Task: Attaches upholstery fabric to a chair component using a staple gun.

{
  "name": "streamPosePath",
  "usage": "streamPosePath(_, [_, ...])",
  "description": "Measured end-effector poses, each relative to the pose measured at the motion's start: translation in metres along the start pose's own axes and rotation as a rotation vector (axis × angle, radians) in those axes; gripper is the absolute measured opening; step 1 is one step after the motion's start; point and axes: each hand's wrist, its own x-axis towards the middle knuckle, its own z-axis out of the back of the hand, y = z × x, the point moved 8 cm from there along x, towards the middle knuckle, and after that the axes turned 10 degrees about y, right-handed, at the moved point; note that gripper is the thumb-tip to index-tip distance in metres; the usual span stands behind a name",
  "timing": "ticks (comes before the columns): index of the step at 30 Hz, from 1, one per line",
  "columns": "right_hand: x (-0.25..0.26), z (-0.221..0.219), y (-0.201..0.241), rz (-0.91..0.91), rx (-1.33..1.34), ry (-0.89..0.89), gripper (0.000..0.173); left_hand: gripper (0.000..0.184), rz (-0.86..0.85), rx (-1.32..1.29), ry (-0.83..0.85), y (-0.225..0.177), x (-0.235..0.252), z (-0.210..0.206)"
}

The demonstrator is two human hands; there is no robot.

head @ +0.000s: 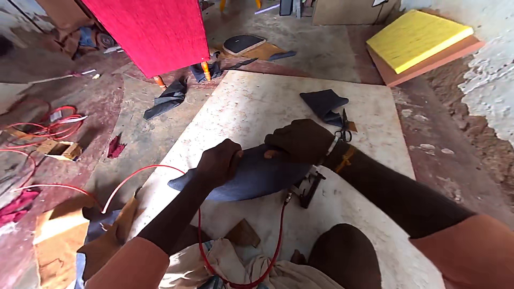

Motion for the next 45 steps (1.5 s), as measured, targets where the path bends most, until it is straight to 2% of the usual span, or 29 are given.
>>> streamPosePath(3, [0.006, -0.002, 0.007, 0.060, 0.075, 0.159, 0.041, 0.059, -0.111, 0.143, 0.001, -0.012, 0.010, -0.005])
streamPosePath(4, [0.006, -0.004, 0.005, 0.044, 0.142, 0.174, 0.036, 0.064, -0.143, 0.172, 0.005, -0.016, 0.015, -0.008])
streamPosePath(7, [0.000, -0.009, -0.002, -0.016, 0.361, 0.233, 0.029, 0.056, -0.291, 0.198, -0.029, -0.029, 0.025, -0.012])
streamPosePath(11, [-0.012, -0.017, 0.006, -0.089, 0.368, 0.388, 0.032, 0.045, -0.447, 0.246, -0.037, -0.043, 0.027, -0.018])
streamPosePath(15, [-0.023, -0.013, 0.019, 0.016, 0.228, 0.210, 0.028, 0.039, -0.495, 0.275, -0.114, -0.051, 0.021, -0.018])
streamPosePath(18, [-0.032, -0.011, 0.022, 0.029, 0.196, 0.071, 0.025, 0.039, -0.460, 0.241, -0.148, -0.053, 0.017, -0.017])
streamPosePath(20, [-0.040, -0.011, 0.020, 0.003, 0.205, -0.014, 0.028, 0.041, -0.409, 0.188, -0.154, -0.056, 0.017, -0.018])
streamPosePath(22, [-0.047, -0.013, 0.016, -0.078, 0.239, -0.026, 0.035, 0.041, -0.347, 0.147, -0.140, -0.061, 0.018, -0.020])
streamPosePath(25, [-0.055, -0.025, 0.007, -0.237, 0.390, 0.095, 0.043, 0.046, -0.218, 0.063, 0.001, -0.065, 0.023, -0.028])
streamPosePath(31, [-0.065, -0.052, 0.017, -0.397, 0.771, 0.592, 0.047, 0.053, -0.031, -0.045, 0.395, -0.073, 0.017, -0.046])
streamPosePath(35, [-0.069, -0.058, 0.033, -0.433, 0.823, 0.697, 0.046, 0.053, 0.040, -0.084, 0.533, -0.078, 0.002, -0.052])
streamPosePath(39, [-0.067, -0.063, 0.031, -0.466, 0.824, 0.649, 0.042, 0.053, 0.064, -0.111, 0.561, -0.077, 0.000, -0.052])
streamPosePath(41, [-0.064, -0.051, 0.022, -0.494, 0.742, 0.508, 0.033, 0.054, 0.098, -0.116, 0.572, -0.071, 0.005, -0.050])
streamPosePath(43, [-0.065, -0.019, 0.018, -0.505, 0.465, 0.141, 0.031, 0.055, 0.146, -0.123, 0.567, -0.061, 0.014, -0.046])
streamPosePath(45, [-0.075, 0.014, 0.039, -0.388, 0.108, -0.343, 0.027, 0.055, 0.219, -0.154, 0.587, -0.046, 0.022, -0.039])
